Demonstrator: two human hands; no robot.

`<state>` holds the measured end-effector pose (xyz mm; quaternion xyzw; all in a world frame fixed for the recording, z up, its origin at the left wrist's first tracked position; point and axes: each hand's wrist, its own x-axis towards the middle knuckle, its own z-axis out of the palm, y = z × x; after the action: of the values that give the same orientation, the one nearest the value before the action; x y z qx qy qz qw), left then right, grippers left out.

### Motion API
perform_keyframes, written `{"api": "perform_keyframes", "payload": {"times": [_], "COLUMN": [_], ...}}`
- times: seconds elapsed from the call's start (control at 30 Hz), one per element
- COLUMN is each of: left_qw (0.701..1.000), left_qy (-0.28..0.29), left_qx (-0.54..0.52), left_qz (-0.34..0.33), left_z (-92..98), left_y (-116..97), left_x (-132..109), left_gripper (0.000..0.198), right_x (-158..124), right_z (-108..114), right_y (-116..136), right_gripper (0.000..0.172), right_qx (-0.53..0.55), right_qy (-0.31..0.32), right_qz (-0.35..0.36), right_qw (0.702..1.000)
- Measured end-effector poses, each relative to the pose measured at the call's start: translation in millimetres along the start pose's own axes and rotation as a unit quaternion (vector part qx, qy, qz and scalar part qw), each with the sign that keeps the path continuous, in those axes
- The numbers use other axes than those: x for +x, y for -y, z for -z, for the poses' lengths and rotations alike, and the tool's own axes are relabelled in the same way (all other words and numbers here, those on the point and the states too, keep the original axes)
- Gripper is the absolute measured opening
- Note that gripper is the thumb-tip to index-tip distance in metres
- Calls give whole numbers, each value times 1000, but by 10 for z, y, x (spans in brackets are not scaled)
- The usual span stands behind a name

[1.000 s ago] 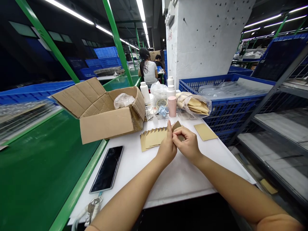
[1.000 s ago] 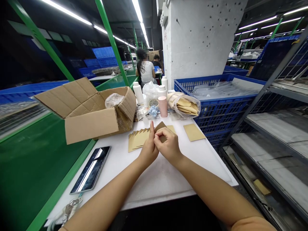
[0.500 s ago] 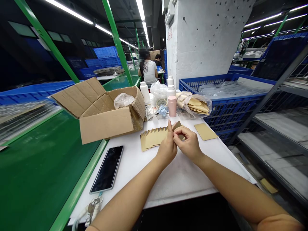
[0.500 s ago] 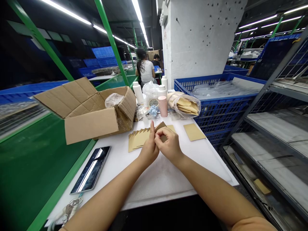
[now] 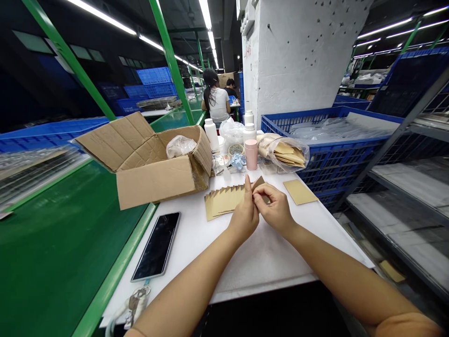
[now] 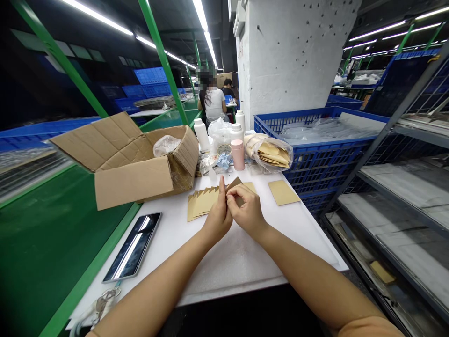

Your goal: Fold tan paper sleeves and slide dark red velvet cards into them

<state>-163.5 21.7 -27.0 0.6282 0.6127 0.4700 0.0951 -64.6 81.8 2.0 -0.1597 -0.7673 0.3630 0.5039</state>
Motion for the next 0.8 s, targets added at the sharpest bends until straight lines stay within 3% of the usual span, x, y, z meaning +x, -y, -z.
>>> {"api": "perform_keyframes", "payload": {"times": [0.57,0.8], "left_qw": [1000,998], "left_qy": [1,-4], "left_qx": [-3,-54], "left_qz": [11,-17], "left_z": [-11,-25], "left_y": [-35,-25], "left_x": [-13,-21], "left_gripper": [66,67], "right_x": [0,-7], "right_z": [10,12], "right_y": [30,31], "right_gripper": [10,8], "right_qx": [-4,1], "right_qy": [20,5], "right_qz": [-9,-32], "right_qw": [1000,999]}}
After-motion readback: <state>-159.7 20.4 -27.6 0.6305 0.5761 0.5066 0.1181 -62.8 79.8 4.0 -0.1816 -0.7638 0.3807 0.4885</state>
